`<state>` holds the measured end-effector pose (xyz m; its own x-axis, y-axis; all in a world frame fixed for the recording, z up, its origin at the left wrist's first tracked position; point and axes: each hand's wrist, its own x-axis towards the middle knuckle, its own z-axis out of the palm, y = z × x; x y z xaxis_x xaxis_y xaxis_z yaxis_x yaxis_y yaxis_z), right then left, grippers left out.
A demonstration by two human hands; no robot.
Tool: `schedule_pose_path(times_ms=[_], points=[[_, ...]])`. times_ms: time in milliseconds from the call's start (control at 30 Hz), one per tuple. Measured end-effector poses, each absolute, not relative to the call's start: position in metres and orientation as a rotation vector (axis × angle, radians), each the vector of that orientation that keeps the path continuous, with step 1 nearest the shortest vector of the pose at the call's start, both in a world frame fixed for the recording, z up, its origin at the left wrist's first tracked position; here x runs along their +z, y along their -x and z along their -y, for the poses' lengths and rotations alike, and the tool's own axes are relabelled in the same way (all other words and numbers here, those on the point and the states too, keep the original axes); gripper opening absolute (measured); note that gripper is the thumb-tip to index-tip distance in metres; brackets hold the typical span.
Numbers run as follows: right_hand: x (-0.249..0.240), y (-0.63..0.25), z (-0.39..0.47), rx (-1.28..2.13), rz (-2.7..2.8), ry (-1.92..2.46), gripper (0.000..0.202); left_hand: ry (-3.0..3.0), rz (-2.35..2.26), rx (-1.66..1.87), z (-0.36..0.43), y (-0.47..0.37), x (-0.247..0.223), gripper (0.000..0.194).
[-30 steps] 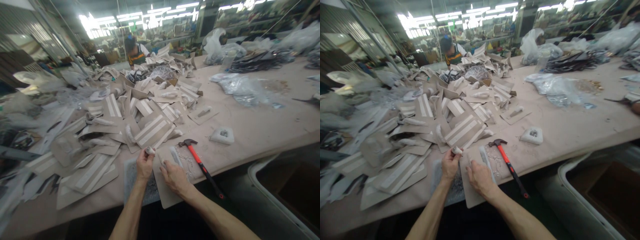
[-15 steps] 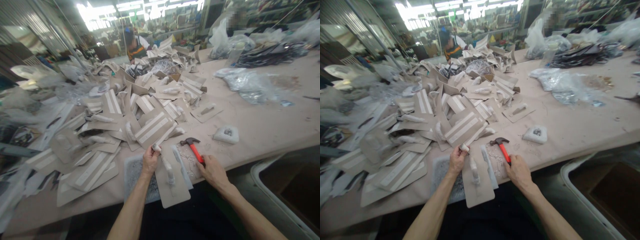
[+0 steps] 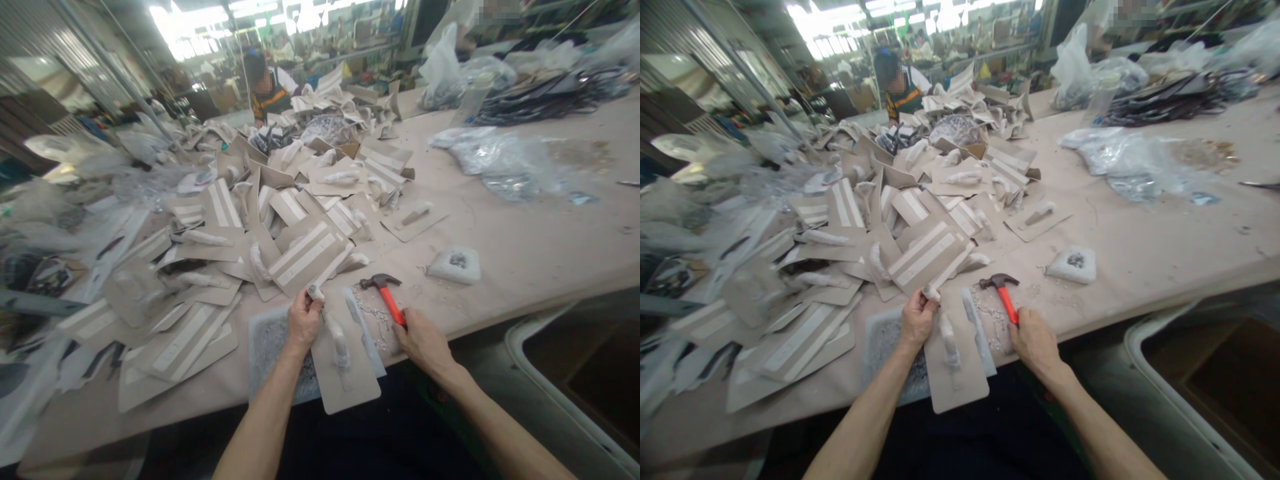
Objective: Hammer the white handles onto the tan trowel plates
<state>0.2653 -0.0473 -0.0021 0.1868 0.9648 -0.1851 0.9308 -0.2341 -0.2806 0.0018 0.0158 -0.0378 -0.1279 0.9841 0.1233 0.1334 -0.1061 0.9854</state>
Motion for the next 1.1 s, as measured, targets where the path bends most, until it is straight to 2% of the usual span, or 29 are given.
schedule_pose_path(times_ms=[133, 233, 300, 400, 500, 600, 667, 800, 867, 1000, 1100], points=[[0.014, -0.26, 0.041, 1.308, 1.305, 1.988, 0.007, -1.415, -1.402, 1.345, -0.014, -0.004, -0.034, 0.027], [0.036, -0.247, 0.043, 1.548, 1.106, 1.787, 0.011, -1.561, -1.389, 1.293, -0.014, -0.003, -0.032, 0.021], [0.055, -0.236, 0.046, 1.435, 1.202, 1.707, 0.018, -1.655, -1.383, 1.239, -0.013, -0.002, -0.032, 0.018], [0.079, -0.221, 0.046, 0.921, 1.628, 1.625, 0.03, -1.694, -1.388, 1.237, -0.012, -0.003, -0.031, 0.018], [0.092, -0.212, 0.038, 0.453, 2.125, 1.688, 0.027, -1.67, -1.391, 1.281, -0.011, -0.004, -0.029, 0.018], [0.107, -0.214, 0.029, 0.345, 2.458, 1.731, 0.02, -1.625, -1.383, 1.29, -0.01, -0.005, -0.028, 0.017], [0.127, -0.216, 0.026, 0.274, 2.417, 1.714, 0.02, -1.611, -1.377, 1.285, -0.011, -0.004, -0.029, 0.018], [0.161, -0.213, 0.029, -0.003, 1.951, 1.633, 0.03, -1.641, -1.375, 1.269, -0.012, -0.001, -0.032, 0.019], [0.155, -0.208, 0.032, 0.014, 1.963, 1.684, 0.03, -1.645, -1.367, 1.268, -0.012, 0.0, -0.033, 0.02], [0.112, -0.207, 0.033, 0.319, 2.409, 1.759, 0.011, -1.643, -1.358, 1.228, -0.011, -0.001, -0.034, 0.021], [0.09, -0.22, 0.03, 0.359, 2.428, 1.797, 0.014, -1.627, -1.348, 1.225, -0.01, -0.002, -0.034, 0.023]])
